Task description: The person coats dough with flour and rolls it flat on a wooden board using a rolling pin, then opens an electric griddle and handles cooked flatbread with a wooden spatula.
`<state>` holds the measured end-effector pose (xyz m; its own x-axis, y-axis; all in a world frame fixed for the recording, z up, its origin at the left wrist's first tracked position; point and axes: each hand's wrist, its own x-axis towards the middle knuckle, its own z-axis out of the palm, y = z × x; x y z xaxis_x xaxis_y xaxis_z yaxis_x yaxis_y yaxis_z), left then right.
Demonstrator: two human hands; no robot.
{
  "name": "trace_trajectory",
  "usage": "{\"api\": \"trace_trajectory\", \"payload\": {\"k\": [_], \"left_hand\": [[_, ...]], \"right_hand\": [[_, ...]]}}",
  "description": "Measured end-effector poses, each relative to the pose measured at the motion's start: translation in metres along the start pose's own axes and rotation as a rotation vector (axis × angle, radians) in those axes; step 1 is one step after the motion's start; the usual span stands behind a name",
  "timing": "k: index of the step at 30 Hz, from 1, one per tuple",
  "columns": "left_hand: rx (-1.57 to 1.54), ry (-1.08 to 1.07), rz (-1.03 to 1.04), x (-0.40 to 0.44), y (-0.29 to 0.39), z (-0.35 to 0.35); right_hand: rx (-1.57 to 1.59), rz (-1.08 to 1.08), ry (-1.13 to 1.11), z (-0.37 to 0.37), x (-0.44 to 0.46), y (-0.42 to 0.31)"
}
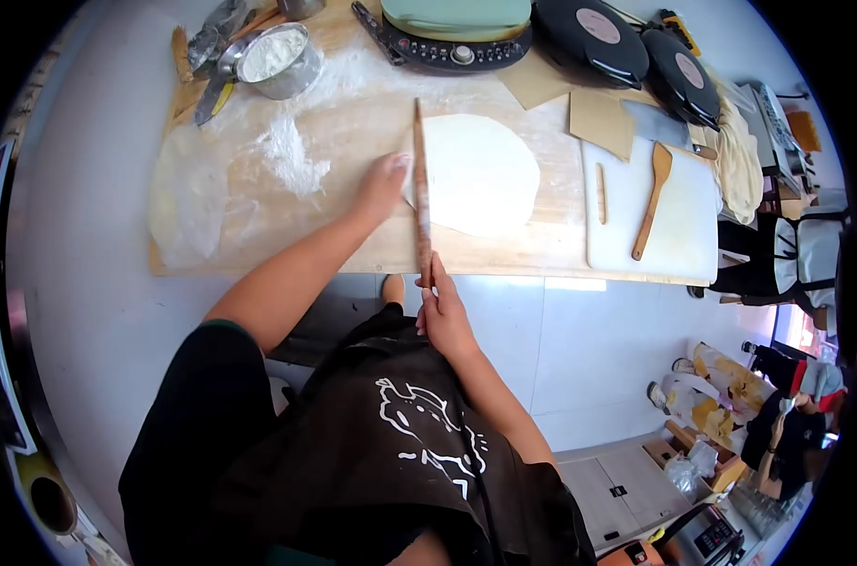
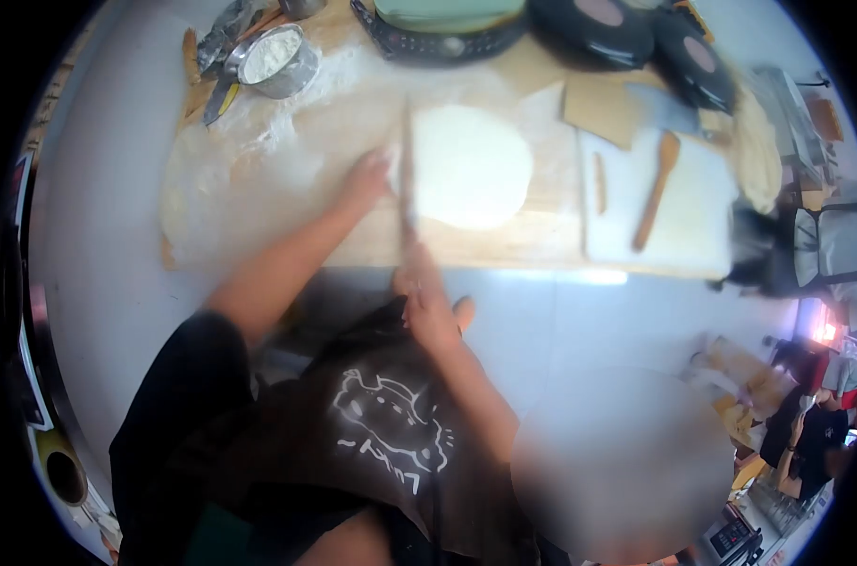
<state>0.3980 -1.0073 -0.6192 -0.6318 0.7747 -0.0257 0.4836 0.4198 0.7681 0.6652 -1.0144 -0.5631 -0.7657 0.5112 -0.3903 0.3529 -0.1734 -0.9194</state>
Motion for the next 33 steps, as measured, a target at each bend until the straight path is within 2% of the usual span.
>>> {"api": "trace_trajectory", "payload": {"k": [1,3,4,5,6,7,8,9,10,12,13,15,16,18,20,21,22,23,25,27,29,32,33], "left_hand": [[-0.241,0.058,-0.173,0.002,-0.010,-0.005],[-0.699,-0.041,-0.706,0.002,0.014,-0.019],[-0.588,-0.191,-0.748,0.007,0.001,-0.013],[-0.474,-0.345,-0.769,0.017,-0.014,-0.009],[-0.650,-0.339,-0.763,0.017,-0.009,-0.013],[-0.834,-0.361,-0.748,0.019,-0.006,-0.014],[-0.813,-0.310,-0.559,0.040,-0.004,-0.007],[-0.783,-0.247,-0.368,0.060,-0.002,0.001],[-0.750,-0.176,-0.188,0.081,0.000,0.009],[-0.146,-0.118,0.240,0.100,0.032,0.051],[0.339,-0.082,0.470,0.083,0.057,0.053],[0.537,-0.416,0.553,0.040,0.089,0.029],[0.591,-0.424,0.527,0.027,0.087,0.020],[0.510,-0.434,0.630,0.010,0.043,0.000],[0.502,-0.545,0.553,-0.019,0.024,-0.033],[0.513,-0.592,0.547,-0.020,0.011,-0.038],[0.501,-0.561,0.586,-0.006,0.009,-0.030],[0.489,-0.528,0.611,0.004,0.006,-0.024],[0.555,-0.380,0.680,0.034,0.000,0.005],[0.657,-0.227,0.643,0.097,0.009,0.051],[0.601,-0.139,0.515,0.145,0.017,0.083],[0.611,-0.089,0.636,0.148,0.033,0.055],[0.659,-0.170,0.639,0.129,0.024,0.036]], "right_hand": [[-0.122,-0.121,0.066,0.000,0.008,0.001],[-0.623,-0.608,0.350,-0.025,0.028,0.035],[-0.578,-0.352,0.307,-0.048,0.020,0.006],[-0.716,-0.314,0.342,-0.080,0.018,-0.005],[-0.862,-0.270,0.397,-0.112,0.017,-0.015],[-0.969,-0.321,0.402,-0.140,0.016,-0.012],[-1.090,-0.350,0.416,-0.173,0.013,0.003],[-1.057,-0.463,0.427,-0.195,0.017,0.030],[-1.006,-0.437,0.410,-0.196,0.012,0.025],[-1.006,-0.420,0.351,-0.191,0.015,0.011],[-1.005,-0.387,0.343,-0.185,0.015,0.006],[-1.000,-0.397,0.308,-0.176,0.008,0.009],[-0.987,-0.359,0.251,-0.173,0.001,0.013],[-0.888,-0.323,0.175,-0.158,-0.009,0.020],[-0.747,-0.287,0.164,-0.140,-0.004,0.081],[-0.799,-0.299,0.122,-0.138,-0.009,0.058],[-0.840,-0.304,0.079,-0.134,-0.011,0.045],[-0.792,-0.247,0.160,-0.134,0.006,0.054],[-0.852,-0.322,0.179,-0.154,0.016,0.047],[-0.946,-0.295,0.205,-0.178,0.029,0.016],[-0.995,-0.274,0.205,-0.178,0.026,-0.001],[-0.866,-0.209,0.163,-0.137,0.038,0.012],[-0.619,-0.110,0.115,-0.116,0.033,0.006]]}}
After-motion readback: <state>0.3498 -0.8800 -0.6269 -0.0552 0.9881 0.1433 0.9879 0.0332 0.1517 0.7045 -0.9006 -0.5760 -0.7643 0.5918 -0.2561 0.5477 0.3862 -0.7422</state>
